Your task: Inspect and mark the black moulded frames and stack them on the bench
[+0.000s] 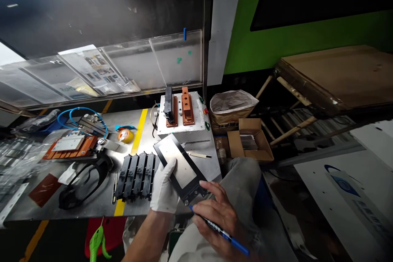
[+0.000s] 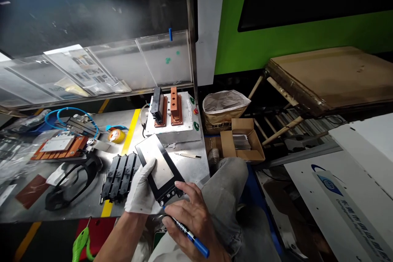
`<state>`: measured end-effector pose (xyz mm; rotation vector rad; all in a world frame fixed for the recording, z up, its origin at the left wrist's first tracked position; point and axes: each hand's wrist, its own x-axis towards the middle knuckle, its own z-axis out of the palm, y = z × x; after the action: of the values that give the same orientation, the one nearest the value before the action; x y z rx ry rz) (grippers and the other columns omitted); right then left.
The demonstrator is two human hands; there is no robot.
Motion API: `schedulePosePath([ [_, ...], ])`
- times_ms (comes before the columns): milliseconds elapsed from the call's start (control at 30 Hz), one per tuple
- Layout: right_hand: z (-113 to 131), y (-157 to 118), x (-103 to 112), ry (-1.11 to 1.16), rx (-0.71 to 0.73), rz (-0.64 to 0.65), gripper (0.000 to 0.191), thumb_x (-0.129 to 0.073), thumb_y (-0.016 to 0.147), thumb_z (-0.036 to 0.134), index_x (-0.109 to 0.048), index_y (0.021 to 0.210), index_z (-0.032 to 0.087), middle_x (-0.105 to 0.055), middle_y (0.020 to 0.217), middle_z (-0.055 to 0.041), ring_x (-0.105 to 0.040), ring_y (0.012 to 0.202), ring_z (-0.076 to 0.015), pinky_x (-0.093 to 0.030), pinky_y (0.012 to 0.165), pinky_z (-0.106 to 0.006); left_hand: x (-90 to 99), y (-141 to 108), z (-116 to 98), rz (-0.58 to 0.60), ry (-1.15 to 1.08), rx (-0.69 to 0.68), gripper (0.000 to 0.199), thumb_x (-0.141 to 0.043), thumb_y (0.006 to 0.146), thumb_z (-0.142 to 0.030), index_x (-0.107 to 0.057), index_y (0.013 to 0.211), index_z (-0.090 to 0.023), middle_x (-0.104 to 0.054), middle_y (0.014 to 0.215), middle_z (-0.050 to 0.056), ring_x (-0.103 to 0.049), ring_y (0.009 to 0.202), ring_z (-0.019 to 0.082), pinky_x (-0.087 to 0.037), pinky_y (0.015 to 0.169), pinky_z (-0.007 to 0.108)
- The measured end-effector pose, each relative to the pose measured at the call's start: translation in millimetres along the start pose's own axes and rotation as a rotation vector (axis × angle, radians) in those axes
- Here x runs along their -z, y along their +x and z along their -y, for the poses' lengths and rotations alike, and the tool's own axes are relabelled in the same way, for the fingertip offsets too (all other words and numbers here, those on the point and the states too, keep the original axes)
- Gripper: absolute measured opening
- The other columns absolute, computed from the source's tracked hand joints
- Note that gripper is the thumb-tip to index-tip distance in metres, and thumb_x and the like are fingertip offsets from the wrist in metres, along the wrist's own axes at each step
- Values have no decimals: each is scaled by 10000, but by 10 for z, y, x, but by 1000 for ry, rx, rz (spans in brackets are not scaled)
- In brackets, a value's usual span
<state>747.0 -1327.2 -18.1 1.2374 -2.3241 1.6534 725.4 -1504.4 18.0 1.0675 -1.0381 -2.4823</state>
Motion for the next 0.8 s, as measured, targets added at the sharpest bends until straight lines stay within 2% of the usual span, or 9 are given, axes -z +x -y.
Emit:
schedulePosePath([
  [67,1,3,-26,-34,12,32,318,-654,932,141,-598,1204,295,-746,1056,30,-390,1458,-256,-228,1247,-472,-8,-15,-4,-1,-8,-6,511,-780,793,-287,-643,1274,-183,-753,1170,102,-725,1053,286,-606,928,424],
  [233,-39,-23,-39,-33,10,70,318,-651,931,142,-602,1200,304,-744,1052,36,-352,1484,-253,-191,1265,-477,8,-20,-11,5,1,-20,498,-787,786,-303,-657,1249,-170,-755,1159,113,-734,1013,293,-608,914,432],
  [333,-32,-16,-28,40,21,13,304,-642,921,133,-619,1178,295,-746,984,28,-435,1433,-279,-249,1246,-524,16,-21,-10,-28,-5,-15,575,-809,762,-312,-631,1294,-183,-756,1157,116,-738,1001,297,-609,908,439],
  [367,-23,-7,-20,77,24,-36,298,-632,919,127,-624,1169,290,-743,942,27,-536,1343,-279,-284,1232,-541,19,-23,-10,-33,-9,-15,606,-814,757,-314,-616,1317,-194,-753,1167,114,-738,1005,294,-608,911,436],
  [433,-5,12,3,155,21,-146,275,-611,917,116,-632,1136,281,-726,858,38,-706,1020,-237,-359,1193,-567,32,-27,-11,-28,-13,-23,650,-815,759,-311,-584,1361,-230,-739,1215,104,-734,1029,281,-605,923,422],
  [500,-4,18,35,215,-17,-242,249,-595,924,123,-638,1110,282,-709,811,47,-711,788,-191,-429,1141,-573,62,-24,-11,-14,4,-33,632,-805,774,-306,-579,1363,-259,-726,1251,88,-726,1057,264,-603,929,400],
  [533,-13,10,53,232,-49,-280,238,-591,929,133,-644,1104,287,-706,801,41,-710,793,-197,-456,1113,-572,83,-19,-9,-3,20,-29,599,-797,786,-314,-590,1346,-260,-727,1248,84,-723,1066,258,-603,928,389],
  [667,-113,-75,122,277,-226,-444,192,-587,958,202,-692,1087,297,-725,887,-38,-635,1195,-304,-568,950,-491,181,23,25,32,125,80,506,-755,821,-457,-648,1249,-210,-761,1112,92,-730,1019,249,-620,870,360],
  [800,-225,-156,166,390,-377,-594,136,-600,970,259,-722,1022,285,-687,1202,-88,-613,1222,-300,-606,784,-369,205,7,97,21,261,148,529,-729,815,-551,-670,1206,-199,-769,1055,88,-738,913,216,-627,787,312],
])
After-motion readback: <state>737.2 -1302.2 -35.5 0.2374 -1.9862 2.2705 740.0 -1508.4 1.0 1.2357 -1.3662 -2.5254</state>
